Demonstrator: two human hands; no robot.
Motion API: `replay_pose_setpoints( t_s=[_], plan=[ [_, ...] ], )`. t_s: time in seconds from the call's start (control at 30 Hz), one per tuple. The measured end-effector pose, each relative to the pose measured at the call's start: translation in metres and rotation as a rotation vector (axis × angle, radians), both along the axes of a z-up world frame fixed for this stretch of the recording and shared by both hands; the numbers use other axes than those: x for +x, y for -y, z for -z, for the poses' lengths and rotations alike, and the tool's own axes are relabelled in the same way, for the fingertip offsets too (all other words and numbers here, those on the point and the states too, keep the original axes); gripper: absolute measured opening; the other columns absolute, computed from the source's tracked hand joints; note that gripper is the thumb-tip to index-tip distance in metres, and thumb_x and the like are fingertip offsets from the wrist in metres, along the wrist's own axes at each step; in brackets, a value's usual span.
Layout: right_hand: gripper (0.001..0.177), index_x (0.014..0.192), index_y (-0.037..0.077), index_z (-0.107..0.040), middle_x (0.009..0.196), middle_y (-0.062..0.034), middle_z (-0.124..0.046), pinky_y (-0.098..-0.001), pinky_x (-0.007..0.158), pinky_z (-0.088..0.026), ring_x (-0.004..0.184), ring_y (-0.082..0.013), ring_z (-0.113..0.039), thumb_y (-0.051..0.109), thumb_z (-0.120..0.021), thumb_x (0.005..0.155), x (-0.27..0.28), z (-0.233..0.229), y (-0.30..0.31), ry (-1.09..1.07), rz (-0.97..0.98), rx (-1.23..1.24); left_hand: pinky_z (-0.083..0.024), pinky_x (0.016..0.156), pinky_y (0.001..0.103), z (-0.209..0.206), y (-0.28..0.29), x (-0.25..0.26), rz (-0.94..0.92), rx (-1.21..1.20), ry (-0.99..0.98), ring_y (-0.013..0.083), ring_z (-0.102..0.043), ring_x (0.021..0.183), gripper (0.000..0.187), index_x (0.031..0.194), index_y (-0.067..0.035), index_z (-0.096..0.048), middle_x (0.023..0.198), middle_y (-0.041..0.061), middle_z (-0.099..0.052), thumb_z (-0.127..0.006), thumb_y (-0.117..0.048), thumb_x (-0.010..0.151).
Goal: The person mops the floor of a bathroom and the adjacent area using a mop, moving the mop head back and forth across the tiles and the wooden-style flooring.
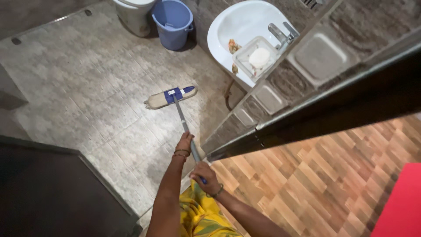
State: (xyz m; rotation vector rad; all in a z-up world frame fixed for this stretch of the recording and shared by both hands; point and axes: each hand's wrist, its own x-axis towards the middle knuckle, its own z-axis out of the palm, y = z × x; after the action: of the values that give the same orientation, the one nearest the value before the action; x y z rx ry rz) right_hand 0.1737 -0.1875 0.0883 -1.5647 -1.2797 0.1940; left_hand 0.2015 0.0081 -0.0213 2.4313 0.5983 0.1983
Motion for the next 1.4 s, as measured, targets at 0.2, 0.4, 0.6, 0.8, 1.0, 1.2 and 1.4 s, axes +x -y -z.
replay_pose_setpoints(
  t_s=[0.2,0.4,0.6,0.8,1.0,1.2,1.4],
  plan=[
    [0.006,0.091,0.004,-0.069,0.089,-0.0096,-0.066,-0.0366,0.082,-0.052,0.087,-0.0259,-0.064,0.007,-0.072,0.095,0.064,-0.019,-0.052,-0.119,0.020,0.009,-0.049,0.108,0.041,-0.005,-0.033,0.051,-0.108,-0.136,0.186,0.0367,-0.057,0.130,0.035,0.119,-0.018,-0.067,0.149,0.016,-0.053,-0.076,-0.013,0.085],
    [0.007,0.095,0.000,-0.070,0.098,-0.0139,-0.068,-0.0404,0.094,-0.051,0.096,-0.0297,-0.067,0.003,-0.074,0.090,0.023,-0.020,0.015,-0.074,0.132,0.046,-0.052,0.105,0.043,0.019,0.023,0.013,0.011,0.078,0.237,0.0385,-0.058,0.128,0.049,0.126,-0.017,-0.065,0.141,0.017,-0.058,-0.073,-0.004,0.079],
    [0.004,0.088,0.002,-0.072,0.090,-0.0117,-0.072,-0.0470,0.104,-0.046,0.090,-0.0292,-0.068,0.001,-0.072,0.091,-0.053,-0.049,0.141,-0.152,0.100,-0.090,-0.054,0.085,0.047,0.017,0.139,-0.079,0.079,-0.065,0.251,0.0408,-0.057,0.115,0.034,0.117,-0.010,-0.065,0.129,0.019,-0.056,-0.072,-0.005,0.084],
    [0.006,0.086,0.000,-0.071,0.080,-0.0090,-0.070,-0.0445,0.087,-0.057,0.076,-0.0237,-0.069,0.003,-0.072,0.091,-0.064,-0.058,0.160,-0.062,0.046,0.097,-0.052,0.098,0.046,0.012,0.174,-0.099,0.128,-0.026,0.371,0.0435,-0.058,0.118,0.036,0.107,-0.010,-0.066,0.124,0.021,-0.058,-0.066,-0.004,0.071],
    [0.010,0.090,0.001,-0.070,0.083,-0.0128,-0.063,-0.0484,0.093,-0.056,0.083,-0.0315,-0.066,0.008,-0.076,0.092,-0.030,-0.029,0.105,0.035,0.032,0.079,-0.051,0.095,0.042,0.032,0.119,-0.046,-0.203,-0.714,0.213,0.0369,-0.064,0.107,0.030,0.117,-0.009,-0.064,0.113,0.020,-0.066,-0.054,-0.030,0.100],
    [0.011,0.093,0.004,-0.069,0.091,-0.0122,-0.063,-0.0463,0.097,-0.051,0.094,-0.0350,-0.063,0.009,-0.079,0.092,0.056,0.009,-0.003,0.023,-0.024,-0.144,-0.048,0.092,0.043,0.032,0.008,0.060,-0.374,-1.415,0.391,0.0402,-0.060,0.108,0.051,0.137,-0.006,-0.056,0.126,0.028,-0.059,-0.061,-0.037,0.096],
    [0.008,0.091,0.005,-0.068,0.092,-0.0091,-0.068,-0.0447,0.099,-0.050,0.095,-0.0310,-0.065,0.008,-0.075,0.093,0.101,-0.014,-0.048,0.074,-0.017,0.020,-0.045,0.102,0.037,0.022,-0.029,0.099,-0.262,-0.687,0.319,0.0324,-0.058,0.125,0.035,0.114,-0.004,-0.077,0.146,0.018,-0.057,-0.057,-0.029,0.098]
  ],
)
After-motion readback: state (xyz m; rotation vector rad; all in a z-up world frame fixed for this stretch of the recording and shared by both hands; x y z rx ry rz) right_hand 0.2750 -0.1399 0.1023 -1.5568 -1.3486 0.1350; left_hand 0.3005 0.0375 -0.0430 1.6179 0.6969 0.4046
